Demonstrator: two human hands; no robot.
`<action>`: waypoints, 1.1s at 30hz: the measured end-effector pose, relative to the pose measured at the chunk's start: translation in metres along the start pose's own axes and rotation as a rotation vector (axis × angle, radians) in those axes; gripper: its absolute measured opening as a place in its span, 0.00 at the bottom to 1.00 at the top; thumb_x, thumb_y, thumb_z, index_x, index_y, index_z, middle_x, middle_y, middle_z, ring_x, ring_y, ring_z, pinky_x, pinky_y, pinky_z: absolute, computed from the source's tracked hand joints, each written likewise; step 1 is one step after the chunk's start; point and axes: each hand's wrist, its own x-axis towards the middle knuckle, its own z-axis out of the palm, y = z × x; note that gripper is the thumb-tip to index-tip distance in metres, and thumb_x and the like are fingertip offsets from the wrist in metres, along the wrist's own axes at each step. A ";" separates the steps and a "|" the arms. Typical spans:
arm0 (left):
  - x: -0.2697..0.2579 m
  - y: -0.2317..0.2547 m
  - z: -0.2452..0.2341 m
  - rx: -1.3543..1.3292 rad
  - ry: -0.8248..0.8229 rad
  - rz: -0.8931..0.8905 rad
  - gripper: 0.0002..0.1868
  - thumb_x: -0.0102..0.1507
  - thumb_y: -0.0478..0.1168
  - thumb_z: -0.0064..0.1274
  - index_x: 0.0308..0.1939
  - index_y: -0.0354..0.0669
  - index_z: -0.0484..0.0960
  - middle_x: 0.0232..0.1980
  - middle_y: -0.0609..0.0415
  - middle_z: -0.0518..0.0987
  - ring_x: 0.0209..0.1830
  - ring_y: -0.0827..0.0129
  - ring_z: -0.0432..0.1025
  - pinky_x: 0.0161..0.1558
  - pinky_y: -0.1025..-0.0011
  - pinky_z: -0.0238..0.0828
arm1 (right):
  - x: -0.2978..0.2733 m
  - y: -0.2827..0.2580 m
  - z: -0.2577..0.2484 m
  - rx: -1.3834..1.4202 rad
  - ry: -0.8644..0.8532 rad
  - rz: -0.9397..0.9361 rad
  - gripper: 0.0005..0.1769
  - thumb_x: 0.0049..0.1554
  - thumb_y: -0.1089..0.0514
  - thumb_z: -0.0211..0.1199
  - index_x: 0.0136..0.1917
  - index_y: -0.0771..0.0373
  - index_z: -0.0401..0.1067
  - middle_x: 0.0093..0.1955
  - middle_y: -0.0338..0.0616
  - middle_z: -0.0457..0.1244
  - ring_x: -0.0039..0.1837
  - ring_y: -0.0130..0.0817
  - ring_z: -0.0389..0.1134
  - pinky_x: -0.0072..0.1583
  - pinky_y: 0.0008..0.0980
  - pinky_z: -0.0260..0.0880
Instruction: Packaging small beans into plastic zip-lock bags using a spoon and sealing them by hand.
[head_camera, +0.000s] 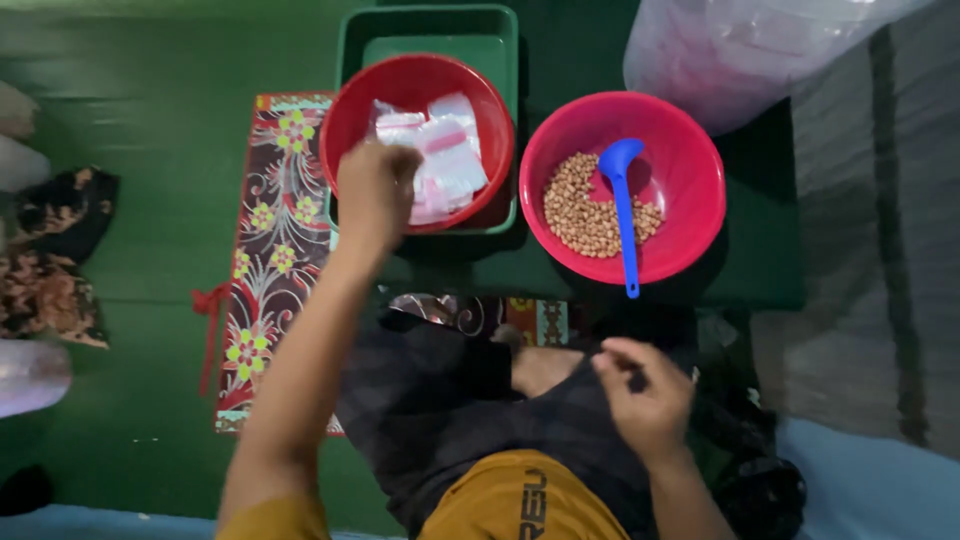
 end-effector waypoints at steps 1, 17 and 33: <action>-0.016 0.020 -0.009 0.010 0.002 0.002 0.05 0.51 0.31 0.50 0.24 0.41 0.81 0.24 0.50 0.77 0.24 0.57 0.69 0.29 0.62 0.61 | 0.001 -0.005 0.006 0.010 0.002 -0.002 0.07 0.50 0.60 0.62 0.44 0.62 0.72 0.40 0.41 0.66 0.38 0.28 0.66 0.44 0.24 0.65; -0.176 0.109 0.003 -0.779 -0.242 -0.424 0.02 0.54 0.35 0.57 0.31 0.44 0.82 0.32 0.56 0.80 0.32 0.74 0.74 0.37 0.78 0.68 | -0.017 -0.017 0.064 0.449 -0.348 0.432 0.08 0.45 0.65 0.66 0.41 0.63 0.72 0.37 0.41 0.67 0.39 0.22 0.66 0.41 0.20 0.69; -0.183 0.118 0.024 -0.713 -0.565 -0.428 0.05 0.59 0.37 0.39 0.28 0.42 0.65 0.29 0.45 0.74 0.30 0.54 0.69 0.35 0.62 0.61 | -0.015 0.008 0.064 -0.157 -0.454 -0.286 0.05 0.47 0.64 0.52 0.38 0.60 0.68 0.36 0.45 0.65 0.39 0.42 0.66 0.43 0.36 0.63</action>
